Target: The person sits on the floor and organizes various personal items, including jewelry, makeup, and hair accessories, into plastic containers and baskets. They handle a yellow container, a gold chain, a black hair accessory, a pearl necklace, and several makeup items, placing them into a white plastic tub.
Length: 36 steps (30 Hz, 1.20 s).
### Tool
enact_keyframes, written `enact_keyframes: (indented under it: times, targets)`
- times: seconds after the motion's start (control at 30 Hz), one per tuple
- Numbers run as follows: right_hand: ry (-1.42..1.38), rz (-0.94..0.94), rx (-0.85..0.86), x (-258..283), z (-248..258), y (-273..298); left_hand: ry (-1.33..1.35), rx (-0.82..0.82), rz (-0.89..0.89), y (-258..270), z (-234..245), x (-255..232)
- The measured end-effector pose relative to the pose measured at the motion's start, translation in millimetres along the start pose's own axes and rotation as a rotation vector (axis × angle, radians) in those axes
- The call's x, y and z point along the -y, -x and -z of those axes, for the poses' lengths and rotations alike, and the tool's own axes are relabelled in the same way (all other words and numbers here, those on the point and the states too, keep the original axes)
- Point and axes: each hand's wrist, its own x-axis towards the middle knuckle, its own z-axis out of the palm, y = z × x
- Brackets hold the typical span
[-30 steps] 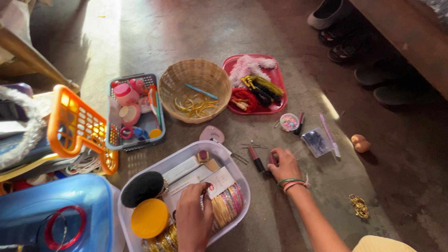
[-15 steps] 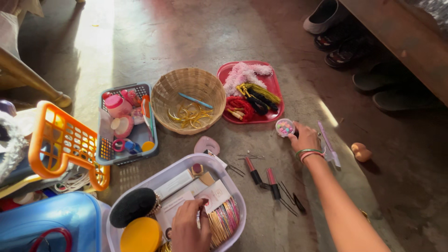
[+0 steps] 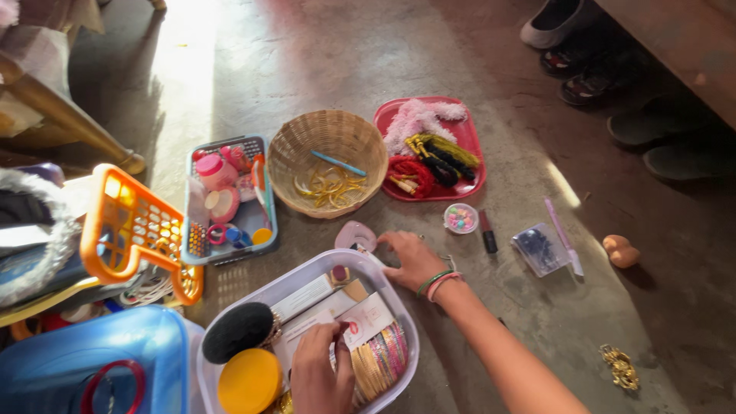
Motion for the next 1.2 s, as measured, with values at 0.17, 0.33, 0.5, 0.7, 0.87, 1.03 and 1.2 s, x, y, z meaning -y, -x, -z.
enact_keyframes:
  times: [0.17, 0.33, 0.5, 0.7, 0.87, 1.03, 1.2]
  targets:
    - [-0.053, -0.180, 0.188, 0, -19, -4, 0.035, -0.066, 0.131, -8, 29, -7]
    - [0.082, -0.086, 0.216, -25, -32, -4, 0.088, -0.101, 0.116, -11, 47, -17]
    - [0.221, 0.001, 0.121, -25, -30, 10, 0.118, -0.153, 0.143, -12, 61, -15]
    - [0.050, -0.467, -0.176, 55, 46, 19, 0.262, -0.110, 0.284, -13, 63, -16]
    - [-0.059, -0.263, -0.058, 157, 66, 37, 0.678, -0.001, 0.461, -16, 51, -11]
    - [-0.242, -0.126, 0.187, 183, 40, 34, 1.018, 0.052, 0.562, -12, 54, 3]
    - [-0.112, -0.246, 0.059, 141, 2, 19, 0.671, -0.119, 0.468, -12, 59, 8]
